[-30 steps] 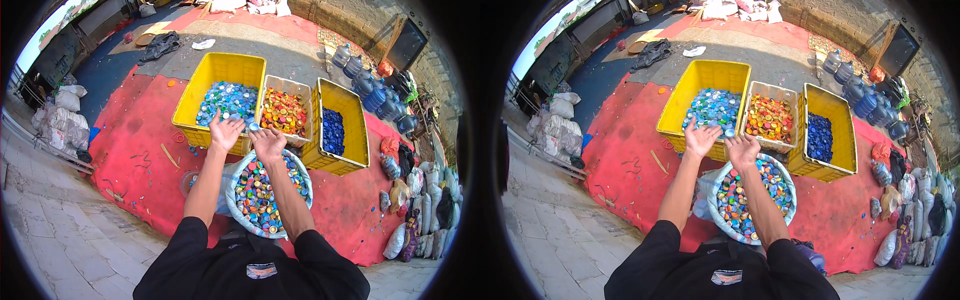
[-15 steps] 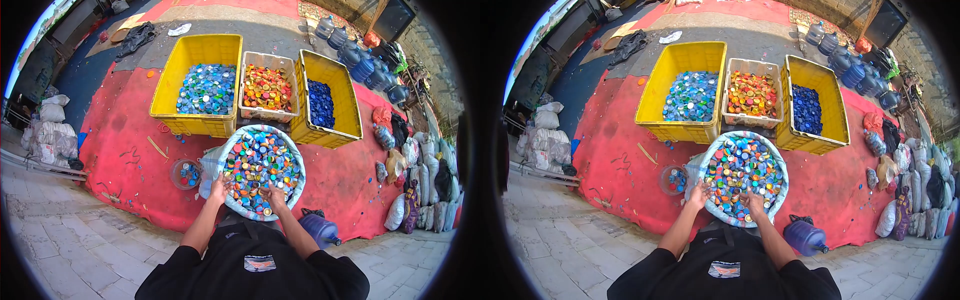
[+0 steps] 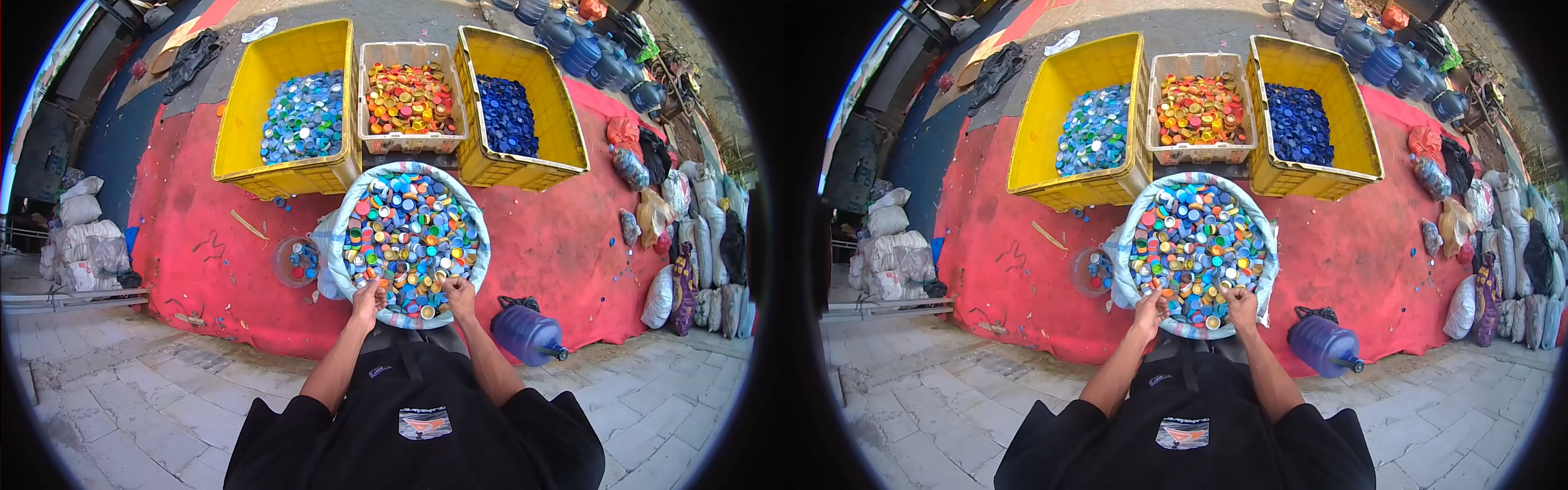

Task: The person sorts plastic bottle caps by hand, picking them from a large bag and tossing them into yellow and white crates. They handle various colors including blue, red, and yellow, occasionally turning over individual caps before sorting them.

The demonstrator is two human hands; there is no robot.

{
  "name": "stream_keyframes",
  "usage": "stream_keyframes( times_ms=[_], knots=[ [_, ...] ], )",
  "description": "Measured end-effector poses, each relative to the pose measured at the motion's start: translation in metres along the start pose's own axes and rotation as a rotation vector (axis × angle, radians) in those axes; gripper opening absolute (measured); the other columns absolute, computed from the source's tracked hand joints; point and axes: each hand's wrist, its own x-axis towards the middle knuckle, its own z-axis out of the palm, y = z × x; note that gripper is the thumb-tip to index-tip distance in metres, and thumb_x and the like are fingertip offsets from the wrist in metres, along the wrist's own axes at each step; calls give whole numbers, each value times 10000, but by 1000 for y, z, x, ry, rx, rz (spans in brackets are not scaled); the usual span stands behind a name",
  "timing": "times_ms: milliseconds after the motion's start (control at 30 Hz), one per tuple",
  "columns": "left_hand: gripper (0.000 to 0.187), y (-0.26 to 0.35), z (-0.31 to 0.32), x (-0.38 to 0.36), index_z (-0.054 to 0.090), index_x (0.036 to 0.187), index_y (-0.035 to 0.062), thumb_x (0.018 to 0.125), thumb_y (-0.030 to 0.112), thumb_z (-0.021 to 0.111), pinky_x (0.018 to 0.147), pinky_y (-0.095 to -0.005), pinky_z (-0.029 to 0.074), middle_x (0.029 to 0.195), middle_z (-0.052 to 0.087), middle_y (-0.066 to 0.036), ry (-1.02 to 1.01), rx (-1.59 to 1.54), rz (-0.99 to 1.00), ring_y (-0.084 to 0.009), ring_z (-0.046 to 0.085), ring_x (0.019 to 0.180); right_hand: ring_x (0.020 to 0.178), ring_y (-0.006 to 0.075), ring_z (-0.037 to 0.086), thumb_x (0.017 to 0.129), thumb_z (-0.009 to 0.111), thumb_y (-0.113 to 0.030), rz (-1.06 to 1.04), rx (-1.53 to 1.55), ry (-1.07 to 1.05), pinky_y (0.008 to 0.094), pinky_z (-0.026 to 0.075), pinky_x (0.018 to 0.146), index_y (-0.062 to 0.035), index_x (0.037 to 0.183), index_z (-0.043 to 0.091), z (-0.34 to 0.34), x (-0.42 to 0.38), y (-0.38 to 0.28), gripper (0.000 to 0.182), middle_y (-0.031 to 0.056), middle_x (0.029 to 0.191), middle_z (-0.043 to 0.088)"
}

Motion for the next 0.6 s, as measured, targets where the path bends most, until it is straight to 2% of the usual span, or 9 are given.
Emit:
stream_keyframes(
  times_ms=[67, 167, 267, 300, 400, 433, 533, 600],
  knots=[
    [330, -4, 0, 2, 552, 739, 119, 883, 397, 654, 590, -267, 467, 661, 533, 16, 38, -21, 9, -109, 538, 604, 606, 86, 518, 857, 692, -305, 30, -170, 13, 270, 426, 548, 1, 740, 645, -9, 7, -5, 331, 29, 678, 601],
    [382, -11, -3, 6, 521, 703, 113, 904, 425, 611, 579, -277, 454, 638, 519, 0, 43, -3, 34, -125, 532, 582, 604, 108, 544, 879, 654, -294, 93, -186, 68, 295, 424, 539, 13, 720, 644, -8, 17, -8, 345, 60, 657, 614],
    [413, -14, -4, 4, 518, 699, 101, 916, 447, 580, 579, -271, 447, 634, 525, -15, 71, 8, 43, -132, 533, 579, 646, 163, 592, 890, 612, -233, -244, -530, 121, 320, 458, 583, 31, 843, 656, -3, 31, 2, 272, 109, 717, 644],
    [416, -15, -4, 4, 518, 698, 99, 917, 447, 578, 580, -269, 446, 633, 527, -17, 82, 2, 41, -132, 534, 580, 721, 225, 631, 865, 601, -155, -286, -305, 104, 350, 490, 654, 17, 1015, 636, 6, 30, 1, 230, 141, 813, 665],
    [430, -17, -7, 6, 535, 708, 88, 921, 460, 567, 583, -265, 443, 638, 546, -25, 97, 11, 50, -128, 539, 586, 758, 264, 641, 832, 612, -101, -435, -484, 58, 367, 504, 711, 9, 1121, 590, 26, 41, -3, 310, 153, 884, 669],
    [435, -18, -9, 8, 540, 711, 85, 923, 464, 563, 583, -265, 443, 639, 550, -26, 100, 13, 56, -127, 539, 586, 796, 288, 628, 797, 642, -83, -408, -468, 25, 395, 495, 735, 0, 1123, 589, 37, 37, -21, 341, 146, 894, 674],
    [449, -20, -15, 10, 574, 735, 71, 934, 473, 543, 582, -252, 443, 654, 569, -28, 115, 26, 59, -109, 536, 590, 841, 313, 593, 783, 670, -104, -533, -594, -10, 423, 475, 762, -1, 1124, 585, 73, 44, -42, 366, 140, 883, 672],
    [451, -18, -20, 11, 586, 746, 65, 939, 471, 536, 581, -245, 443, 658, 574, -25, 120, 34, 70, -99, 533, 590, 876, 336, 571, 751, 693, -90, -578, -634, -27, 442, 449, 776, -19, 1141, 580, 100, 56, -42, 412, 136, 931, 669]
  ],
)
